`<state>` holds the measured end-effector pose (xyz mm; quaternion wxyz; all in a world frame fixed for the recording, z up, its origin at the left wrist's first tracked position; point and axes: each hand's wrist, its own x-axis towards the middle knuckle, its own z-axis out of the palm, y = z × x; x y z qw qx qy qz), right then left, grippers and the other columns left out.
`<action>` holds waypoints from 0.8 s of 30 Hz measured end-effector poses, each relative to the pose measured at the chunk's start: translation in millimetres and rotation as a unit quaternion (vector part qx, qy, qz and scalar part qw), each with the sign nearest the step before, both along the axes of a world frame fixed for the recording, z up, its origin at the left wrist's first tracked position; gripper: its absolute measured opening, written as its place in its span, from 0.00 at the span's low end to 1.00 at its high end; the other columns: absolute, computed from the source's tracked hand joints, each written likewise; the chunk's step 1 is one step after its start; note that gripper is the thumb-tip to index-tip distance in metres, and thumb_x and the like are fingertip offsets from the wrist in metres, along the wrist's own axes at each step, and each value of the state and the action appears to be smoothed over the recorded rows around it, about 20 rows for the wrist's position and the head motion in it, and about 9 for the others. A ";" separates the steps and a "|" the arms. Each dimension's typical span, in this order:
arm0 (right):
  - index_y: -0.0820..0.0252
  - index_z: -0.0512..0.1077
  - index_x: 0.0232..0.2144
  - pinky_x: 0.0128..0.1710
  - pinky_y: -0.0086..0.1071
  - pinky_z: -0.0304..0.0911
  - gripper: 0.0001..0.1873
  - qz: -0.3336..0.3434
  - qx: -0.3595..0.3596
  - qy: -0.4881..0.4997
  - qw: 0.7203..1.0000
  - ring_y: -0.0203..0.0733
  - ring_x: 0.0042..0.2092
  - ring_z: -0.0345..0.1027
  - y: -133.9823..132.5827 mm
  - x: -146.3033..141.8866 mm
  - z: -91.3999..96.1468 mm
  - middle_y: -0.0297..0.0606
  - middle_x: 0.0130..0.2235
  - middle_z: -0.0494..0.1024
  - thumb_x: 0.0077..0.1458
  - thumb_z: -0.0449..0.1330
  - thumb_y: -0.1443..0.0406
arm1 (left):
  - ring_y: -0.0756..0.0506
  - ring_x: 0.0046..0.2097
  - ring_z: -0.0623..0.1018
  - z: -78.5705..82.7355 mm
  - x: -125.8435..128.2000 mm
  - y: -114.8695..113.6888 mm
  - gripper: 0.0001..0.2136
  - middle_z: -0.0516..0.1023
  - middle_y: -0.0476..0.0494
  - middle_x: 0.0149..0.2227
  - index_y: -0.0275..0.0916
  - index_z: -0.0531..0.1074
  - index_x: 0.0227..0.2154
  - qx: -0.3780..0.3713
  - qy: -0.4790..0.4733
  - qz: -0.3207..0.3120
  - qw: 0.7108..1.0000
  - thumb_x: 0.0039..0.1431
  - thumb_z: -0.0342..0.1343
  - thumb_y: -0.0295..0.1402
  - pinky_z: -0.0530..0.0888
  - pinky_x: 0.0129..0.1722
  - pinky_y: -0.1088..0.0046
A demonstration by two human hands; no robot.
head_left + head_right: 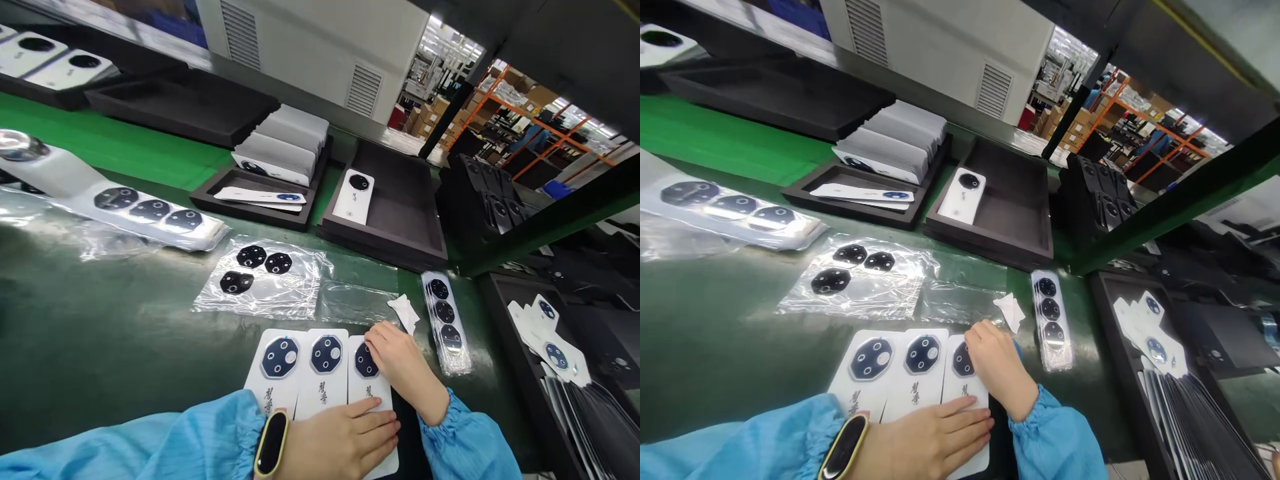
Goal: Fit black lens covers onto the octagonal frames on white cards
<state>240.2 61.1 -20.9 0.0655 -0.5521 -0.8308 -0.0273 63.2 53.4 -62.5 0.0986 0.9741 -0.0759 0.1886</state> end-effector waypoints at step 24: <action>0.59 0.64 0.29 0.25 0.31 0.60 0.15 -0.016 0.002 0.002 1.000 0.40 0.33 0.63 -3.9 -1.8 -9.6 0.38 0.31 0.69 0.64 0.43 0.73 | 0.46 0.60 0.68 -4.2 2.2 0.3 0.23 0.69 0.40 0.59 0.27 0.63 0.57 -0.074 0.015 0.002 0.997 0.66 0.47 0.39 0.61 0.63 0.68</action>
